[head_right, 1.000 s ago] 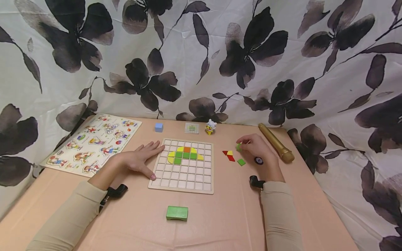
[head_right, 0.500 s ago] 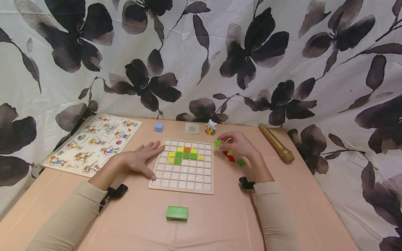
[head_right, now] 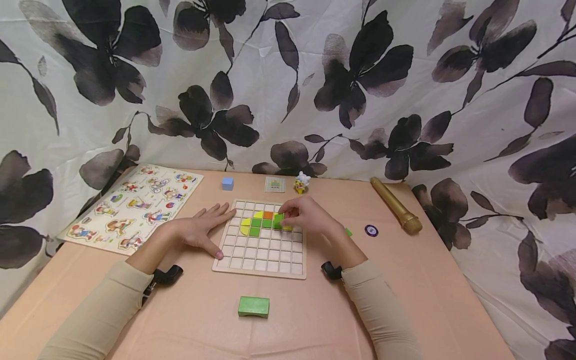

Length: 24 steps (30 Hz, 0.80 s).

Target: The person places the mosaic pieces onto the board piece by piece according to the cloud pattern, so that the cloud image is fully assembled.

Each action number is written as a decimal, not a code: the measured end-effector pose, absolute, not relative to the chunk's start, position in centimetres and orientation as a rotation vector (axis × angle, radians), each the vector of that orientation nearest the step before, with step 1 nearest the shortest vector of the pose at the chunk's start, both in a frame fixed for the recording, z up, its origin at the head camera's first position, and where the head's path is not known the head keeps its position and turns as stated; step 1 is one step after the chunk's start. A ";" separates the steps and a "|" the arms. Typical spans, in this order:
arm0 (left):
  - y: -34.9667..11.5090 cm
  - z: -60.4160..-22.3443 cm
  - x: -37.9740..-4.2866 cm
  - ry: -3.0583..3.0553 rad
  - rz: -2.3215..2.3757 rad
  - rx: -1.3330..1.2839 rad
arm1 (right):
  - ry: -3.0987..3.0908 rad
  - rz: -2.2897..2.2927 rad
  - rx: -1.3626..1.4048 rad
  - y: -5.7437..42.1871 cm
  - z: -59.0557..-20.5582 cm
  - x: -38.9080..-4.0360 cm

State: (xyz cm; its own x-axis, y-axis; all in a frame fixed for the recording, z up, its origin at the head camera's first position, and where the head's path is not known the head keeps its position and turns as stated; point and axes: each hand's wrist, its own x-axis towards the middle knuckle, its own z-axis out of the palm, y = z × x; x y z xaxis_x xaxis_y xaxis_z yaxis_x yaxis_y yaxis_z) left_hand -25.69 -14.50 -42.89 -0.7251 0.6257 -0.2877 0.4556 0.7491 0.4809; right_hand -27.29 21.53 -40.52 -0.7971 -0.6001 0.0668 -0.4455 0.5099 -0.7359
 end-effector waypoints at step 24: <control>-14.3 -42.7 -25.5 2.511 0.533 0.821 | 2.614 -0.814 -0.995 17.7 -42.8 -26.5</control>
